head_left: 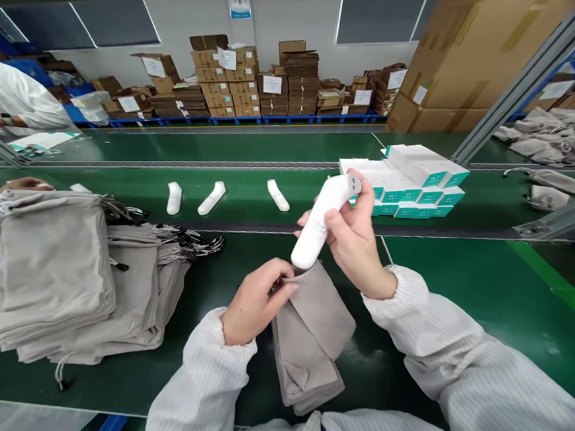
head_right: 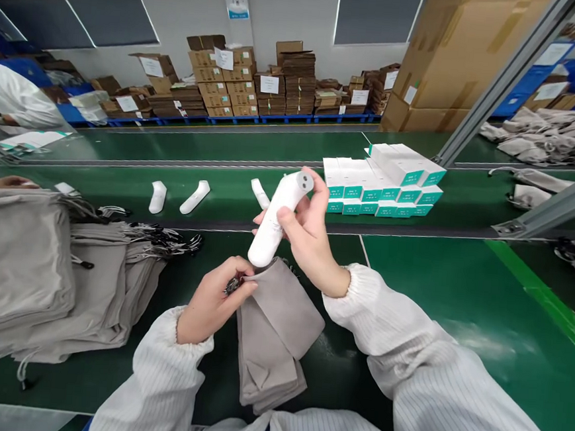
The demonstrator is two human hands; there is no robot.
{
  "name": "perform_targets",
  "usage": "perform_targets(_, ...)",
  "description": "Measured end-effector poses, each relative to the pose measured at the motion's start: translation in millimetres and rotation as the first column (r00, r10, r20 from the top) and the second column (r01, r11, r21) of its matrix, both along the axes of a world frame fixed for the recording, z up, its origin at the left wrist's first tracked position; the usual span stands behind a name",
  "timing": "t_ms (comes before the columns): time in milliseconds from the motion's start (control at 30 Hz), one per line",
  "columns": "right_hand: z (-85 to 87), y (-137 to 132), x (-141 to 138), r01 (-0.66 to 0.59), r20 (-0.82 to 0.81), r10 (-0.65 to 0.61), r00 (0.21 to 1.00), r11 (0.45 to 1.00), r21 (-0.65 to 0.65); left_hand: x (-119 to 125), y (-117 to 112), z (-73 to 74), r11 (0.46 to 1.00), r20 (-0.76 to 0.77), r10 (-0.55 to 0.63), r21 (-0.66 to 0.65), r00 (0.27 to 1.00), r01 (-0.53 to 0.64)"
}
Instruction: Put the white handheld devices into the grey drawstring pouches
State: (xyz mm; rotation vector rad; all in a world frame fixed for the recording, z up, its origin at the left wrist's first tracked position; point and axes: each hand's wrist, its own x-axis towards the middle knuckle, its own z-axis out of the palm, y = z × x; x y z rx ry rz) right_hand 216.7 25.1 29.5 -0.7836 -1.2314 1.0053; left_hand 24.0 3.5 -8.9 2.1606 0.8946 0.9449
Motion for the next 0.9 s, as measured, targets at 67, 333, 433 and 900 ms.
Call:
perform_targets(67,-0.1,1.4,2.7,0.033,0.029,-0.034,0.999,0.999,0.02,2.1,-0.9,3.4,1.0,0.013,0.014,0.003,1.0,-0.014)
perform_targets(333,-7.3,4.1,6.3,-0.195,0.289,0.152,0.945,0.972,0.129,15.9,1.9,22.9,0.969,0.29,0.18,0.111,0.94,-0.219)
perform_targets(433,-6.6,7.0,8.1,-0.277,0.488,0.197,0.85,0.956,0.098,21.4,4.9,26.9,0.926,0.395,0.329,0.043,0.857,-0.375)
perform_targets(900,27.9,35.9,35.7,0.166,-0.172,-0.152,0.973,0.984,0.069,-19.1,15.4,-9.4,0.942,0.23,0.335,-0.058,0.914,-0.331)
